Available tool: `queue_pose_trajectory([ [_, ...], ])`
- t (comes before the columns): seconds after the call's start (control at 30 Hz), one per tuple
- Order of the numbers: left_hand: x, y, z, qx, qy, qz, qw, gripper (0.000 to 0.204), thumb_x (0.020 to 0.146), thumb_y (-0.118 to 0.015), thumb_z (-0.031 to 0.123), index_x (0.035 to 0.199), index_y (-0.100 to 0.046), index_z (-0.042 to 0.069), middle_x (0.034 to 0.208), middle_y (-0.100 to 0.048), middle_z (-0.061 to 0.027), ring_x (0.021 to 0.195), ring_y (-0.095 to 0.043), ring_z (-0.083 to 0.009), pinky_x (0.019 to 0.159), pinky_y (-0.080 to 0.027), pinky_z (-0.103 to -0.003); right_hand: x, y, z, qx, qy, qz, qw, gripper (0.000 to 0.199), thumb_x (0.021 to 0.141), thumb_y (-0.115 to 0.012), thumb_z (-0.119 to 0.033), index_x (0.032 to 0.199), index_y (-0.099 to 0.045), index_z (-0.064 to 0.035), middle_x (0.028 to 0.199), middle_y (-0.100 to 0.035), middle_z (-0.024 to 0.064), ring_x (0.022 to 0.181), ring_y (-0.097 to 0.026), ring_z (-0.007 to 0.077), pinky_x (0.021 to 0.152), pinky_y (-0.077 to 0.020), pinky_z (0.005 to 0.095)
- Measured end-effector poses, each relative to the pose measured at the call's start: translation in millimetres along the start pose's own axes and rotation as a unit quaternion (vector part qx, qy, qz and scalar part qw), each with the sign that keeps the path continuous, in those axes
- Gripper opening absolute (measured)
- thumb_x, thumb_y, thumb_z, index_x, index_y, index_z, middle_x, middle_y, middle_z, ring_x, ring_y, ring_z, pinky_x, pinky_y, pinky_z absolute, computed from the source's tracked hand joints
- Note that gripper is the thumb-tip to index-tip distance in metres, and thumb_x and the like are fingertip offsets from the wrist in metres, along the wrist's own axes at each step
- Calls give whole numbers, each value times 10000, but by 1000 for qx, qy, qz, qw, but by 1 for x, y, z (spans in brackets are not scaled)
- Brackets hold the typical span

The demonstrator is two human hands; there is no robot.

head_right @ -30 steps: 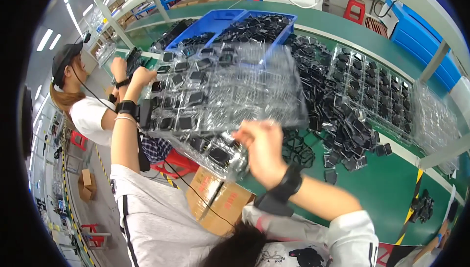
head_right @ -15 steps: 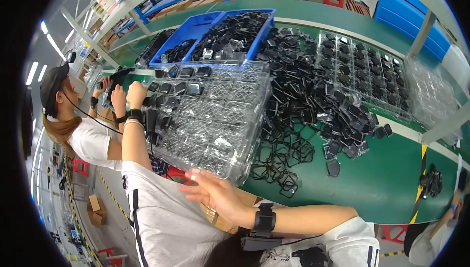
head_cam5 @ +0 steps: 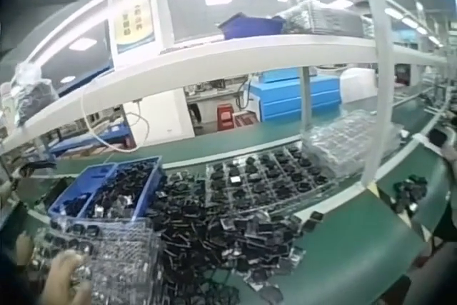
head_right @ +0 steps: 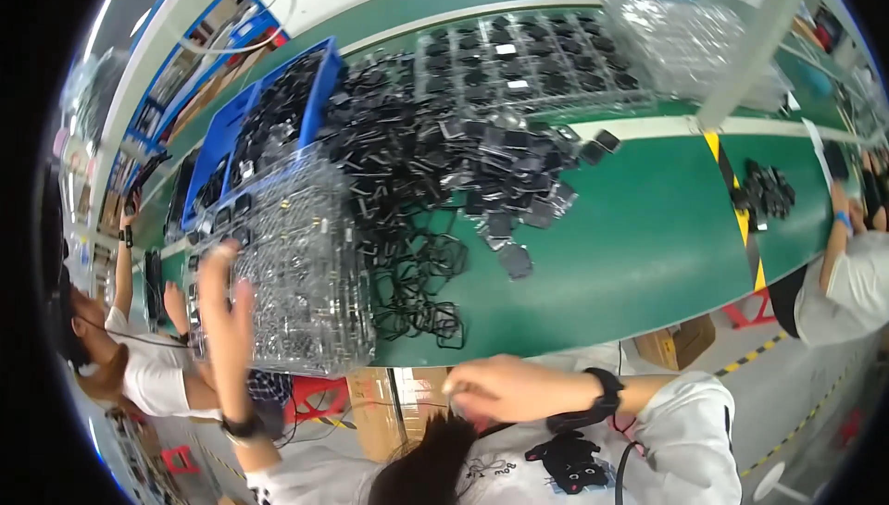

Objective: The person removes a plastic sheet from a tray of smartwatches, picks up a smartwatch, and presses its screen. They then pick up a frame, fit it onto the smartwatch by hand, and place the assembled unit onto the table.

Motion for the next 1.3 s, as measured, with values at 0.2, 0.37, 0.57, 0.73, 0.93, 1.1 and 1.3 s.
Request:
queue_pose_trajectory([
  [0.2,-69,-60,79,160,-7,-178,971,382,891,-472,104,1263,-528,41,1398,-446,-161,1285,-406,-343,1064,-285,-441,-110,67,35,-68,2,383,921,150,888,-562,-31,1035,-575,-4,908,-651,110,830,-653,226,711,-508,314],
  [0.37,-83,-51,73,159,25,-99,982,388,845,-469,47,1224,-556,51,1382,-465,-155,1287,-402,-356,1069,-271,-452,-192,102,68,-130,-36,595,792,124,869,-565,14,986,-596,-13,865,-650,91,792,-649,198,703,-494,280],
  [0.57,-96,-63,76,251,37,-56,966,326,860,-429,20,1151,-575,22,1369,-476,-173,1254,-432,-367,1057,-286,-445,-203,115,81,-186,18,574,797,128,836,-575,22,948,-607,-29,802,-614,112,698,-612,243,633,-485,308],
  [0.73,-61,-74,151,350,-73,-15,934,214,883,-532,104,1041,-648,20,1219,-560,-246,1081,-559,-404,902,-452,-468,-254,150,76,-210,75,577,785,137,828,-594,-3,962,-602,-25,910,-603,126,844,-597,282,738,-485,339],
  [0.93,14,-153,276,-192,-66,-81,976,268,860,-469,15,1102,-586,8,1310,-526,-178,1202,-495,-323,1017,-348,-401,-387,242,84,-383,-133,657,635,362,856,-625,-132,1192,-521,-45,1253,-481,168,1185,-453,358,996,-384,385],
  [1.1,59,-275,466,-356,-265,-244,862,340,880,-550,89,1214,-549,24,1282,-538,-184,1228,-487,-326,1041,-359,-397,-442,322,110,-469,-278,570,615,561,898,-587,-299,1382,-383,-103,1472,-286,165,1384,-221,382,1084,-263,495],
  [1.3,71,-408,571,-233,-308,-143,911,679,847,-607,374,1355,-383,-17,1418,-366,-217,1334,-320,-376,1069,-286,-500,-406,371,142,-458,-343,440,692,658,931,-440,-480,1465,-249,-146,1552,-122,140,1422,-79,398,1070,-125,646],
])
Point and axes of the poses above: each hand's wrist, its own x-axis towards the middle knuckle, its own y-axis out of the back of the hand, z = x × y, the point moved 6 cm from there along x, towards the middle knuckle
